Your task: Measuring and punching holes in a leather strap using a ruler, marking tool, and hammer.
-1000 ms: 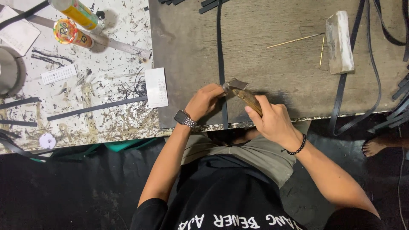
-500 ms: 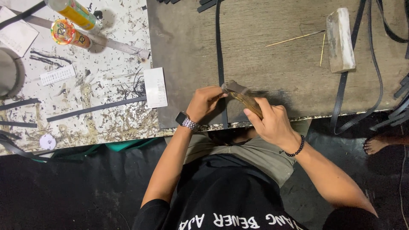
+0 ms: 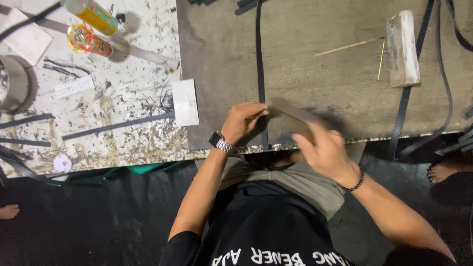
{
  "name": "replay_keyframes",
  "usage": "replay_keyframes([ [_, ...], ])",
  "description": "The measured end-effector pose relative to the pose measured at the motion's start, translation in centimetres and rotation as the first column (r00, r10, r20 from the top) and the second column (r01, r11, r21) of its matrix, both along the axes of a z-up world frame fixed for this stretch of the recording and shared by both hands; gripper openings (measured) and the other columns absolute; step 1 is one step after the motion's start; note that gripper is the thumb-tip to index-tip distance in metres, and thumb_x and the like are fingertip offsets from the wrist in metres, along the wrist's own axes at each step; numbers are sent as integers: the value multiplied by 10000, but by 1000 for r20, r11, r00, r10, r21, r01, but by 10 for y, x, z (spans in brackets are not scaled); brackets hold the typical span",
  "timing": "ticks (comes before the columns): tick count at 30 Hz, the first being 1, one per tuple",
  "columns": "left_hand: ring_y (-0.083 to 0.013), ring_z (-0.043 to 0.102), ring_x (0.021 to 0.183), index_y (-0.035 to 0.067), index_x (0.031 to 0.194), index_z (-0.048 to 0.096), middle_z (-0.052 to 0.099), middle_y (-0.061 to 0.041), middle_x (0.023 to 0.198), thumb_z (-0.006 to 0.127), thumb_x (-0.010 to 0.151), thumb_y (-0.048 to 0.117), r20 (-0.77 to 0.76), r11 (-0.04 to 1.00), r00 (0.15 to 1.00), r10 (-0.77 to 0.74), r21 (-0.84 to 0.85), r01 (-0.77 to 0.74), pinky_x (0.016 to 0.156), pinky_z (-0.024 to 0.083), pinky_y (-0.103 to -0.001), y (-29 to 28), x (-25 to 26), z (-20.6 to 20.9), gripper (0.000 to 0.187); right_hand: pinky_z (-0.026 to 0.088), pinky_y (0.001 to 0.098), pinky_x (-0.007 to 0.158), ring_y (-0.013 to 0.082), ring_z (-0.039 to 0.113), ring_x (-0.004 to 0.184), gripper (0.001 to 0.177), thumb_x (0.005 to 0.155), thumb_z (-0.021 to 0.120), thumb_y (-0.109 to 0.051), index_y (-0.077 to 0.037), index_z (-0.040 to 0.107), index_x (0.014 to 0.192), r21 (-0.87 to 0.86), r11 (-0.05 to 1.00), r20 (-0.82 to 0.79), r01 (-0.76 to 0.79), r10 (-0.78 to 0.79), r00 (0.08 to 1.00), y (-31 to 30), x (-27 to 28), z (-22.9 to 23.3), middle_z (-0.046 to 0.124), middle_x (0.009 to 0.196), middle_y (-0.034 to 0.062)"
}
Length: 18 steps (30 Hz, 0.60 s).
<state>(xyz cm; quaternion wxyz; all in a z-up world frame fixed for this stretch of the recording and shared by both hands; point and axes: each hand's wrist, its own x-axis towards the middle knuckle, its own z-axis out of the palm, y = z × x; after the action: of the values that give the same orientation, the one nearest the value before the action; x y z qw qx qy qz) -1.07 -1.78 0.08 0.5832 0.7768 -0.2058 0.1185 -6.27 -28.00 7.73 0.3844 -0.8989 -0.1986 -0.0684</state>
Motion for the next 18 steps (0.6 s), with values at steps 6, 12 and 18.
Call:
replay_keyframes([
  [6, -345, 760, 902, 71, 1036, 786, 798, -125, 924, 720, 931, -3, -35, 1000, 999, 4, 29, -3, 804, 621, -419, 2, -1, 2, 145, 498, 336, 597, 286, 657, 555, 230, 991, 672, -398, -171, 704, 1013, 92, 983, -37, 160, -158, 987, -25, 21, -50, 641, 610, 38],
  [12, -310, 769, 894, 81, 1046, 789, 800, -118, 919, 750, 930, 38, -57, 997, 997, 45, 59, -42, 792, 629, -383, -1, -5, 10, 130, 500, 476, 708, 396, 721, 767, 302, 1105, 647, -344, -46, 663, 1149, -357, 854, 378, 378, -238, 895, -5, 82, -45, 692, 769, 169],
  [18, -291, 774, 842, 92, 1007, 799, 793, -116, 864, 801, 905, 110, -126, 978, 971, 205, 1, -207, 690, 645, -348, -14, -9, 10, 103, 324, 497, 894, 412, 516, 1088, 328, 1055, 522, -184, -63, 610, 1347, -509, 783, 620, 357, 45, 783, 44, 80, -64, 563, 1126, 217],
])
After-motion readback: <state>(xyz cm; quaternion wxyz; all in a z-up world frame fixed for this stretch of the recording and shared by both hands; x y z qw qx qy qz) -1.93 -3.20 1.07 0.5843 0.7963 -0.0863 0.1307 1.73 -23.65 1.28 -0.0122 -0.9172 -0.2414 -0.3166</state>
